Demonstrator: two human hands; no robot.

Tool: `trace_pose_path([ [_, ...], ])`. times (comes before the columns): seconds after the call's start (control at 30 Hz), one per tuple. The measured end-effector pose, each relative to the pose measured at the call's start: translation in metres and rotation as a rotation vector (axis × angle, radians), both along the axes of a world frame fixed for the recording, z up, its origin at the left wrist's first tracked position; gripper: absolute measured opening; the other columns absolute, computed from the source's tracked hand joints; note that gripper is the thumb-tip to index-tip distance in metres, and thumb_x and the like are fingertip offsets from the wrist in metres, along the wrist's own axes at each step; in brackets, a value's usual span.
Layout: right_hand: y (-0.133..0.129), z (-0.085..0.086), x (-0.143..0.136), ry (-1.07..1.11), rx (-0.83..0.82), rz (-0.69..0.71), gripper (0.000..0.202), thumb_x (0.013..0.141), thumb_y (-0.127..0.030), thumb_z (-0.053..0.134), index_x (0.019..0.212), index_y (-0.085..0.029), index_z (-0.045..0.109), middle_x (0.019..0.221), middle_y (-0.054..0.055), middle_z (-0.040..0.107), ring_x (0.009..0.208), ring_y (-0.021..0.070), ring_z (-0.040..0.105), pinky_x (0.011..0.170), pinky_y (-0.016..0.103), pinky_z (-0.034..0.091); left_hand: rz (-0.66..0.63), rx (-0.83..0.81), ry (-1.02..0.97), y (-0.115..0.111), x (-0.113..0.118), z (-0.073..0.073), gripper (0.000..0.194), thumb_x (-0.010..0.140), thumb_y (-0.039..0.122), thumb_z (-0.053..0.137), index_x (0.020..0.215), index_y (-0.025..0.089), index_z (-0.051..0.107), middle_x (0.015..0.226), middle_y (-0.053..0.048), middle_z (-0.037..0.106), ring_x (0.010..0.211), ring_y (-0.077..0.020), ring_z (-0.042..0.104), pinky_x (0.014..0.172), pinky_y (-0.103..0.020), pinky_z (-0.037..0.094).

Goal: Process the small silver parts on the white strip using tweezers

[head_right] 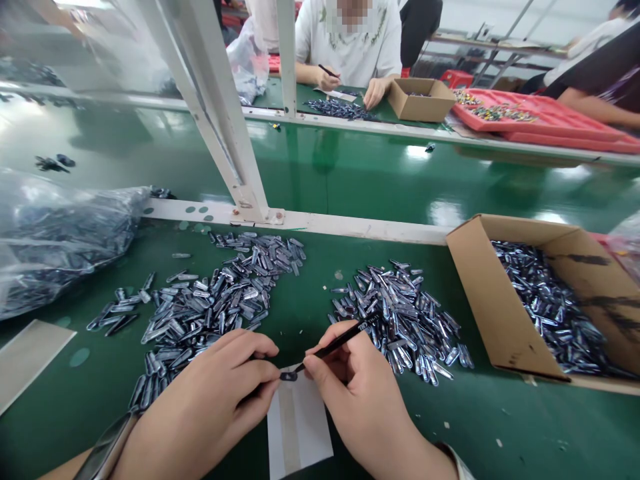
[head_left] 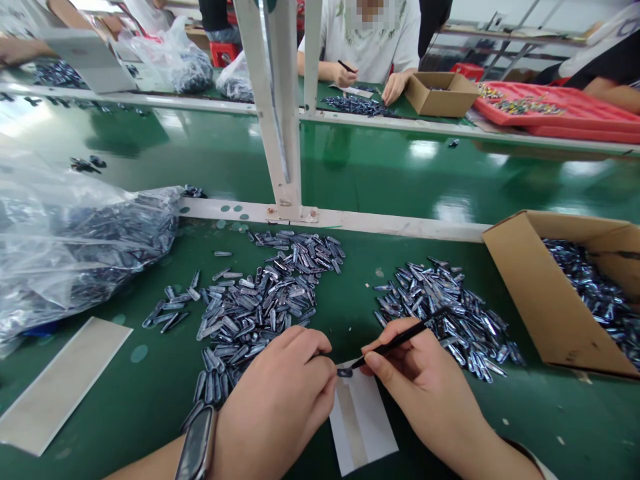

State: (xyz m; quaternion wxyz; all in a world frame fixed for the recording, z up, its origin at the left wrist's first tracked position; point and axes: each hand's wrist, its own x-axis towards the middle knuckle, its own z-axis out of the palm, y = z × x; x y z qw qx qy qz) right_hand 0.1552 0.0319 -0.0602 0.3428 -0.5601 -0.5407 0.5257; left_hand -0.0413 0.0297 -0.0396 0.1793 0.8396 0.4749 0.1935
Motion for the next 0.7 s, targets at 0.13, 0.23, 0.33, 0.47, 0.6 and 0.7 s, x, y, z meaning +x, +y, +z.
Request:
trace_pose_path([
  [0.13, 0.0006, -0.0005, 0.0008, 0.006, 0.011, 0.004, 0.016, 0.087, -0.034, 0.064, 0.09, -0.027, 0.049, 0.085, 0.0, 0.071, 0.073, 0.0155, 0.072, 0.068, 0.026, 0.059, -0.013, 0.01, -0.012, -0.0004, -0.0012, -0.0013, 0.018, 0.078, 0.004, 0.061, 0.07, 0.019, 0.064, 0.087, -0.001, 0.065, 0.082, -0.0187, 0.063, 0.074, -0.032, 0.055],
  [0.23, 0.0003, -0.0009, 0.0021, 0.03, 0.018, 0.008, 0.017, 0.087, -0.035, 0.064, 0.09, -0.027, 0.049, 0.085, 0.0, 0.071, 0.073, 0.0157, 0.072, 0.068, 0.027, 0.06, -0.011, 0.007, -0.008, -0.0006, -0.0013, -0.0018, 0.018, 0.079, 0.004, 0.06, 0.07, 0.019, 0.064, 0.087, -0.001, 0.065, 0.082, -0.0187, 0.063, 0.075, -0.032, 0.055],
  [0.33, -0.0004, -0.0008, 0.0027, 0.034, 0.023, 0.001, 0.018, 0.088, -0.035, 0.064, 0.091, -0.027, 0.049, 0.084, 0.0, 0.071, 0.073, 0.0157, 0.073, 0.068, 0.027, 0.06, -0.005, 0.001, -0.006, -0.0007, -0.0007, -0.002, 0.018, 0.079, 0.004, 0.06, 0.07, 0.019, 0.064, 0.087, -0.001, 0.065, 0.082, -0.0184, 0.062, 0.075, -0.032, 0.055],
  [0.47, -0.0007, -0.0006, 0.0021, 0.023, 0.03, 0.002, 0.017, 0.088, -0.035, 0.064, 0.091, -0.026, 0.049, 0.084, 0.001, 0.071, 0.073, 0.0157, 0.073, 0.068, 0.026, 0.06, -0.008, -0.008, -0.006, -0.0013, -0.0007, -0.0025, 0.019, 0.08, 0.005, 0.059, 0.07, 0.02, 0.064, 0.087, -0.001, 0.064, 0.083, -0.0185, 0.062, 0.076, -0.032, 0.055],
  [0.6, -0.0002, -0.0007, 0.0015, 0.013, 0.03, 0.01, 0.017, 0.088, -0.034, 0.064, 0.09, -0.026, 0.05, 0.085, 0.002, 0.071, 0.073, 0.0168, 0.072, 0.068, 0.028, 0.06, -0.007, 0.005, 0.003, -0.0009, -0.0009, -0.0019, 0.02, 0.081, 0.006, 0.057, 0.07, 0.02, 0.064, 0.087, -0.001, 0.065, 0.083, -0.0179, 0.062, 0.077, -0.031, 0.054],
  [0.7, -0.0001, -0.0005, 0.0014, 0.007, 0.036, 0.014, 0.016, 0.088, -0.034, 0.064, 0.09, -0.025, 0.05, 0.085, 0.003, 0.071, 0.074, 0.018, 0.072, 0.068, 0.03, 0.061, 0.0, 0.001, 0.006, -0.0004, -0.0006, -0.0017, 0.02, 0.082, 0.005, 0.056, 0.07, 0.02, 0.064, 0.087, -0.001, 0.065, 0.085, -0.0181, 0.063, 0.077, -0.031, 0.055],
])
